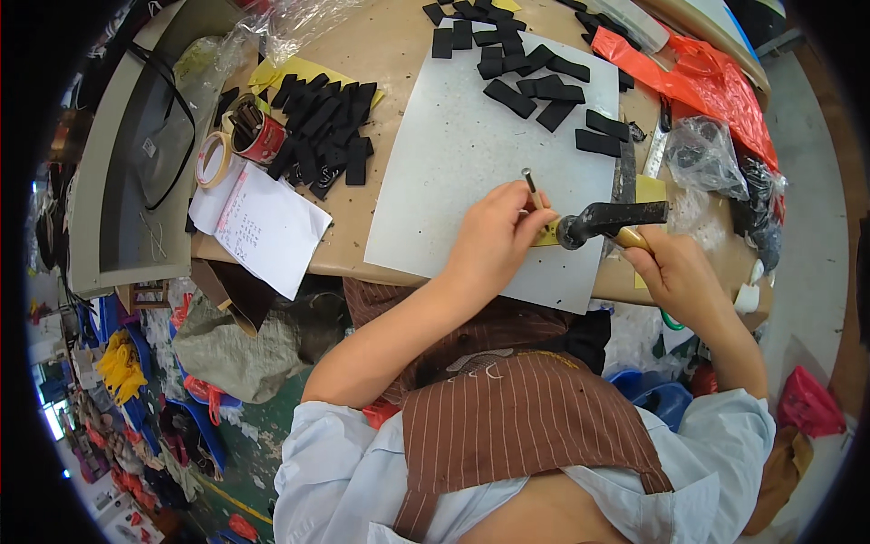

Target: The person uses a hammer and a metal punch to create holes in small black rectangular pieces of material. They place each piece on a yellow guide, align the punch, and strike it with the hammer. The finished pieces are moved to a pile on the table.

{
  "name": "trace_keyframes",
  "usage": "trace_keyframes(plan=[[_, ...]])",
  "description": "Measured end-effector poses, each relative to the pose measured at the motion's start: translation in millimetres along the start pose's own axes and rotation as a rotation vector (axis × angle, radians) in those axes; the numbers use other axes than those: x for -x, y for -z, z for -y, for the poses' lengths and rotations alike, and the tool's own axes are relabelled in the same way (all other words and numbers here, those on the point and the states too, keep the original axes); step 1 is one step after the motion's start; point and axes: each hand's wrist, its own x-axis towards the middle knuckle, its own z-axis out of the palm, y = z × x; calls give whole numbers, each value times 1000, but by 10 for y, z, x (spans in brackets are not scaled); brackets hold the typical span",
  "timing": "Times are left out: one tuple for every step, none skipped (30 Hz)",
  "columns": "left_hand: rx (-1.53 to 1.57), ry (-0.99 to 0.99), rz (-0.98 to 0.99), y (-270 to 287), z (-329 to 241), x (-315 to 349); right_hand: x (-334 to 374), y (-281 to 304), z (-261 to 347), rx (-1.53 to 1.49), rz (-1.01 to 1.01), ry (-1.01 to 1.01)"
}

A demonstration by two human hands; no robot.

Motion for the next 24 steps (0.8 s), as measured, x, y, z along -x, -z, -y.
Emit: trace_keyframes(plan=[[20, 25, 2, 69, -21, 24, -3, 7, -2, 5, 4, 12], [42, 52, 6, 144, -73, 56, -6, 16, -5, 10, 10, 21], [65, 79, 10, 192, -101, 83, -11, 21, -4, 15, 17, 29], [36, 49, -2, 213, -96, 100, -23, 25, -3, 6, 29, 15], [13, 16, -19, 223, -90, 115, -38, 44, 6, 4, 41, 3], [-11, -17, -36, 226, -84, 129, -47, 56, 15, 2, 54, -10], [-44, -37, -37, 213, -80, 142, -46, 55, 3, -3, 55, -16], [-80, -61, -39, 195, -83, 146, -44, 56, -22, -8, 53, -20], [-116, -84, -41, 185, -82, 146, -46, 63, -34, -14, 51, -25], [-92, -84, -43, 186, -71, 145, -55, 78, -26, -5, 56, -19], [-67, -83, -45, 181, -53, 149, -62, 95, -20, 4, 63, -15], [-42, -82, -46, 176, -41, 150, -72, 114, -14, 13, 69, -10], [-89, -121, -55, 167, -37, 148, -86, 135, -8, 18, 82, -10], [-137, -157, -67, 156, -31, 154, -107, 155, -1, 22, 98, -9], [-185, -191, -79, 147, -31, 159, -127, 180, 7, 26, 115, -6], [-205, -224, -92, 138, -40, 168, -133, 262, 36, 60, 50, 30], [-228, -257, -108, 134, -53, 178, -140, 385, 68, 94, -15, 71], [-251, -286, -123, 133, -56, 199, -151, 450, 45, 125, -77, 111], [-260, -272, -130, 141, -66, 196, -147, 649, -39, -86, -199, 123], [-266, -254, -128, 144, -75, 209, -151, 909, -99, -527, -271, 178], [-234, -264, -95, 107, -106, 173, -20, 1227, -42, -886, -305, 256], [-239, -288, -89, 91, -98, 182, 41, 1376, -50, -1018, -293, 339], [-246, -313, -86, 82, -90, 183, 38, 1253, -88, -706, -297, 455], [-257, -345, -86, 80, -97, 157, 39, 1133, -127, -409, -338, 571]])
